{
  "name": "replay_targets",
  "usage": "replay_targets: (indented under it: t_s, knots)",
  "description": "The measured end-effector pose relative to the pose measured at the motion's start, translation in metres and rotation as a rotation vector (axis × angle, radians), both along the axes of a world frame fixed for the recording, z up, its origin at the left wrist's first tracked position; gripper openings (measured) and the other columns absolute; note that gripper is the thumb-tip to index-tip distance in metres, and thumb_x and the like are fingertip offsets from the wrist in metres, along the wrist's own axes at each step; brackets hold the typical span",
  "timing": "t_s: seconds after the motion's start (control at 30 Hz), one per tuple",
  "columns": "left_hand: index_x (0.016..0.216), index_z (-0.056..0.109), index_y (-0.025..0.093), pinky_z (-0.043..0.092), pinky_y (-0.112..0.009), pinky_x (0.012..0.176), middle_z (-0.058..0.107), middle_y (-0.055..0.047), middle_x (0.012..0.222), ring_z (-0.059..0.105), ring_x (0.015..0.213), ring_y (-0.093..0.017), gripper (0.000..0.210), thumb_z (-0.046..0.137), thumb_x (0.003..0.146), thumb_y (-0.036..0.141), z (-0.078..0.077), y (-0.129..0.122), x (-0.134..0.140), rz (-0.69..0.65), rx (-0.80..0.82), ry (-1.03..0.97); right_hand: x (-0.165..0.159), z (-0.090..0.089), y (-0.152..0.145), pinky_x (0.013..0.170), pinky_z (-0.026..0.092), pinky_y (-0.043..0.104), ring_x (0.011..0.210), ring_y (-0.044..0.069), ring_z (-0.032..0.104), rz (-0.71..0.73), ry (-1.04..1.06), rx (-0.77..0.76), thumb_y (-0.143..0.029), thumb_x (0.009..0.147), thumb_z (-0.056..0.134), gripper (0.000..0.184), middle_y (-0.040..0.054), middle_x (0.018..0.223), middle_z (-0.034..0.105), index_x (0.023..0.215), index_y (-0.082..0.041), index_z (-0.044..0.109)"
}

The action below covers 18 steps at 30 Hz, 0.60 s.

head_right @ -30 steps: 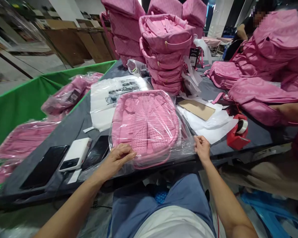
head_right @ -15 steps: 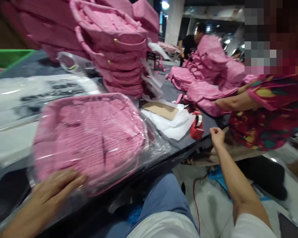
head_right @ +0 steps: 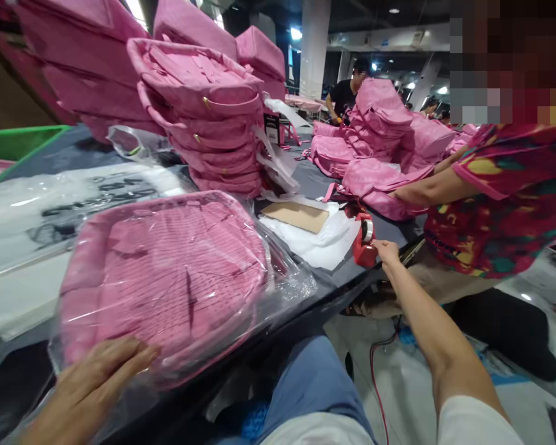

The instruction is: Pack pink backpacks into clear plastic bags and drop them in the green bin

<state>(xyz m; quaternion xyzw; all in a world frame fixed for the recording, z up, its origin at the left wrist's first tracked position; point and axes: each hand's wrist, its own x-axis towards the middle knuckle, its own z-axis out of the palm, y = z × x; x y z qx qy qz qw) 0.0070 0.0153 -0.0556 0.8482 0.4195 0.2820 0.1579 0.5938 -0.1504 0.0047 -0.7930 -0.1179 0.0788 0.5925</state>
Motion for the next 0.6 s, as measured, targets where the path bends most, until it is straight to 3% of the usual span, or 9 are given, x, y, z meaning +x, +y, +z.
replay_targets:
  t_s: [0.17, 0.3, 0.4, 0.5, 0.6]
  knots:
    - [0.065, 0.065, 0.027, 0.048, -0.046, 0.083, 0.071, -0.004, 0.081, 0.063, 0.09, -0.03, 0.047, 0.046, 0.09, 0.062, 0.029, -0.011, 0.015, 0.01, -0.168, 0.067, -0.032, -0.005, -0.021, 0.053, 0.044, 0.022, 0.058, 0.013, 0.052, 0.032, 0.031, 0.159, -0.034, 0.078, 0.076, 0.025, -0.0041, 0.062, 0.056, 0.076, -0.022, 0.054]
    - [0.06, 0.054, 0.025, 0.04, -0.044, 0.083, 0.062, -0.004, 0.071, 0.057, 0.085, -0.028, 0.045, 0.043, 0.089, 0.057, 0.051, -0.019, 0.023, 0.002, -0.238, 0.054, -0.065, -0.015, -0.02, 0.044, 0.039, 0.016, 0.045, 0.008, 0.039, 0.119, 0.26, 0.211, -0.028, 0.092, 0.069, 0.04, -0.0111, 0.054, 0.035, 0.072, -0.024, 0.034]
    - [0.059, 0.049, 0.024, 0.037, -0.043, 0.081, 0.057, -0.003, 0.068, 0.053, 0.081, -0.026, 0.04, 0.044, 0.088, 0.051, 0.062, -0.021, 0.029, -0.018, -0.296, 0.068, -0.099, -0.013, 0.001, 0.039, 0.032, 0.012, 0.043, 0.007, 0.029, 0.257, 0.435, 0.212, -0.019, 0.097, 0.062, 0.041, -0.0108, 0.056, 0.026, 0.071, -0.023, 0.03]
    - [0.06, 0.048, 0.022, 0.037, -0.042, 0.084, 0.056, -0.003, 0.069, 0.052, 0.082, -0.024, 0.036, 0.046, 0.089, 0.044, 0.066, -0.022, 0.032, -0.021, -0.337, 0.071, -0.151, 0.005, 0.02, 0.036, 0.025, 0.015, 0.044, 0.008, 0.024, 0.621, 0.491, 0.261, -0.03, 0.098, 0.063, 0.033, -0.0101, 0.057, 0.025, 0.075, -0.024, 0.041]
    - [0.062, 0.051, 0.021, 0.038, -0.044, 0.092, 0.059, -0.003, 0.074, 0.053, 0.088, -0.024, 0.031, 0.049, 0.09, 0.036, 0.067, -0.021, 0.035, 0.007, -0.347, 0.076, -0.206, 0.035, 0.034, 0.04, 0.023, 0.02, 0.045, 0.009, 0.025, 1.151, 0.236, 0.243, -0.05, 0.093, 0.07, 0.036, -0.0096, 0.056, 0.03, 0.078, -0.024, 0.049]
